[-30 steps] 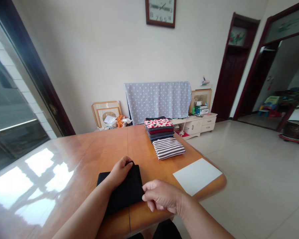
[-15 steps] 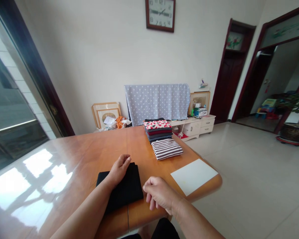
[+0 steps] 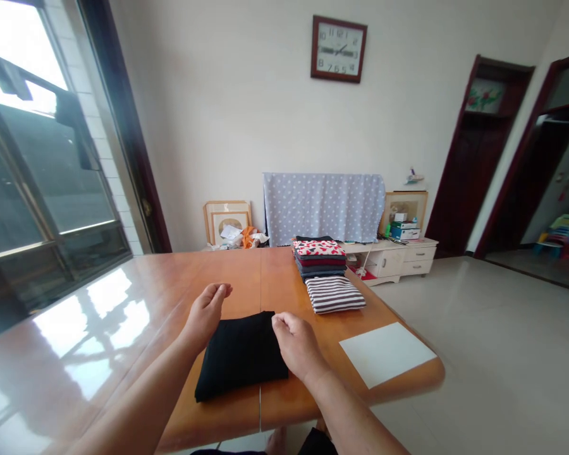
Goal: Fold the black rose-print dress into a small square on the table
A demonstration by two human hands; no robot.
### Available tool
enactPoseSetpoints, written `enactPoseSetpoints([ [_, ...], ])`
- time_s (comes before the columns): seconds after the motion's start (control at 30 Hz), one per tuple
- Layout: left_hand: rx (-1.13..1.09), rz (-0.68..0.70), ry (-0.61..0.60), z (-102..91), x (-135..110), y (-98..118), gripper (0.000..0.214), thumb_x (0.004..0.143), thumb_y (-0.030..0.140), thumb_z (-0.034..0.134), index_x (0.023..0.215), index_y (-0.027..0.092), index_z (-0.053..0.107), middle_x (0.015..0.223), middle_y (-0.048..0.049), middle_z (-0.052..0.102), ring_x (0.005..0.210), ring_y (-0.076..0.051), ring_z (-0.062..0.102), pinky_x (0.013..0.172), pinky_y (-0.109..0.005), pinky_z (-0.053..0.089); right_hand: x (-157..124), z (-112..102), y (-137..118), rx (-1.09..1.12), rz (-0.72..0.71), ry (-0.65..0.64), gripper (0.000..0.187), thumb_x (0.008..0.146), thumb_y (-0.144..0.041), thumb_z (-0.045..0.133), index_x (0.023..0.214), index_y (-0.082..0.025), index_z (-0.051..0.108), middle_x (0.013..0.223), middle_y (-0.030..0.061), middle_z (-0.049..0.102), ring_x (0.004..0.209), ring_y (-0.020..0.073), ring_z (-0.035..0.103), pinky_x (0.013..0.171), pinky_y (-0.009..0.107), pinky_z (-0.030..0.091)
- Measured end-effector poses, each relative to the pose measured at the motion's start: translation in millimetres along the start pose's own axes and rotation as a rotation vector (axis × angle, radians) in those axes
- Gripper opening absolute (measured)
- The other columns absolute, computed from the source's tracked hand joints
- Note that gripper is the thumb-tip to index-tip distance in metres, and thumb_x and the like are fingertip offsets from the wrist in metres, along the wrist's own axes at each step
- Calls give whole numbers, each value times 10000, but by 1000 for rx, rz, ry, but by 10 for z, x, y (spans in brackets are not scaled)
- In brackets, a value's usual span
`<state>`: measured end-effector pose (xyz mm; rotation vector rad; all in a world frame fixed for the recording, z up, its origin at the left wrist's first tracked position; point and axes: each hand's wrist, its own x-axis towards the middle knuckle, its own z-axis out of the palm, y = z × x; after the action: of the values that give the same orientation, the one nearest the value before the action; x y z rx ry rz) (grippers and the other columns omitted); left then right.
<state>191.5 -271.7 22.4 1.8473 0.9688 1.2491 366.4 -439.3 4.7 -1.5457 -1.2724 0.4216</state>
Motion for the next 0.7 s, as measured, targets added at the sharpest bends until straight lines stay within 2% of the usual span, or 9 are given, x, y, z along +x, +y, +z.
enactPoseSetpoints([
  [0.07, 146, 15, 9, -165, -137, -63, 389, 948, 516, 464, 1049, 200, 668, 1085, -96, 727, 1070, -265, 654, 943, -392, 482, 47, 61, -35, -59, -68, -4, 434, 981, -485, 412, 1027, -191, 728, 998, 79, 745, 969, 234, 673, 882, 332, 503],
  [0.17, 326, 98, -100, -251, -397, -145, 398, 985, 466, 402, 1180, 217, 643, 1203, -98, 703, 1161, -252, 626, 1036, -413, 440, 115, 226, -73, -200, -140, -36, 487, 1002, -457, 364, 1242, -169, 675, 1234, 123, 693, 1188, 255, 617, 1042, 365, 444],
  [0.23, 440, 179, -228, -226, -550, -180, 420, 1005, 439, 359, 1283, 234, 599, 1319, -91, 655, 1282, -245, 555, 1158, -480, 307, 150, 363, -64, -331, -161, -92, 531, 1009, -438, 335, 1351, -133, 604, 1390, 148, 593, 1345, 267, 498, 1138, 391, 359],
  [0.3, 565, 221, -344, -184, -657, -206, 452, 1016, 435, 327, 1367, 254, 546, 1455, -85, 553, 1408, -254, 424, 1208, -570, 135, 171, 485, -16, -460, -150, -165, 577, 1009, -437, 324, 1437, -100, 513, 1503, 160, 470, 1442, 285, 365, 1194, 428, 269],
  [0.37, 673, 210, -423, -154, -715, -231, 503, 1017, 462, 302, 1437, 255, 484, 1555, -88, 426, 1478, -268, 299, 1198, -627, 45, 174, 569, 62, -551, -106, -237, 632, 1002, -464, 330, 1494, -80, 425, 1569, 161, 357, 1487, 304, 261, 1217, 457, 201],
  [0.5, 787, 115, -495, -140, -738, -279, 652, 995, 565, 262, 1525, 199, 365, 1625, -109, 249, 1520, -294, 156, 1181, -663, 23, 144, 616, 223, -602, -3, -325, 708, 996, -543, 290, 1553, -106, 300, 1628, 108, 208, 1520, 296, 129, 1233, 455, 137],
  [0.7, 822, 43, -496, -131, -742, -286, 737, 967, 631, 229, 1554, 192, 304, 1635, -91, 199, 1525, -296, 117, 1189, -651, 38, 120, 614, 281, -631, 38, -354, 733, 991, -583, 240, 1575, -140, 231, 1647, 56, 134, 1532, 256, 57, 1243, 431, 90],
])
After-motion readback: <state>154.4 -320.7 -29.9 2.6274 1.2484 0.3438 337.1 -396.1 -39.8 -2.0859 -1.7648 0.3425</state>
